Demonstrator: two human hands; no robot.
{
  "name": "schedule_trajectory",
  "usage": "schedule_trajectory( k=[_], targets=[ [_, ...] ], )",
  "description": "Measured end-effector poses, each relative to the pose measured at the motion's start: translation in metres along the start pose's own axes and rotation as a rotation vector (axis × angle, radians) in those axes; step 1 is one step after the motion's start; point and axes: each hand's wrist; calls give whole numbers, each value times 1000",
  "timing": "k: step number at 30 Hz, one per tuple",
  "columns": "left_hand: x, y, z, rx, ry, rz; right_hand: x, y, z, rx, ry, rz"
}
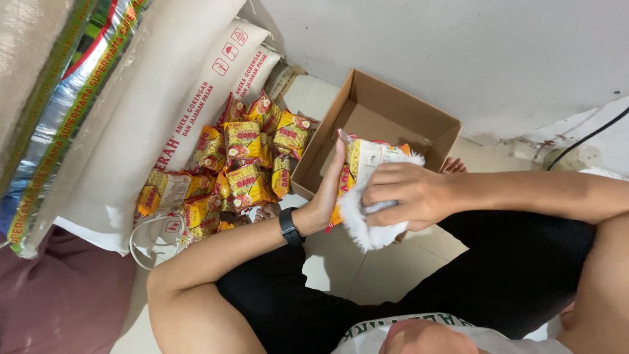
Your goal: The person is cleaning individual instant noodle packets with a cloth and then neatly placing them into a cardboard box for packaging.
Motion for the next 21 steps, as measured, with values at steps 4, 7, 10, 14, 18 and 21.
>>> schedule_trajectory(
  k=[4,7,10,14,18,21],
  targets=[
    [-7,4,-4,-31,-42,12,3,6,-10,36,-120,-96],
    [-7,4,-8,-68,9,12,9,6,-15,107,-284,-163],
    [-7,3,-5,-53,26,7,-2,3,-7,102,-244,-172],
    [-7,1,1,-9,56,-17,-4,-1,1,-1,-42,-36],
    [-1,0,-4,-27,-6,-14,6,2,-13,37,-146,-116],
    [-12,19,9,-17,11,4,15,4,-23,110,-265,-177]
  ],
)
Point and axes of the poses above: each hand's wrist, its own x-axis away from the middle knuckle, its own y-axis out of the back of the hand, z = x × y, and after that the axes turned 1 degree about -x, right-handed
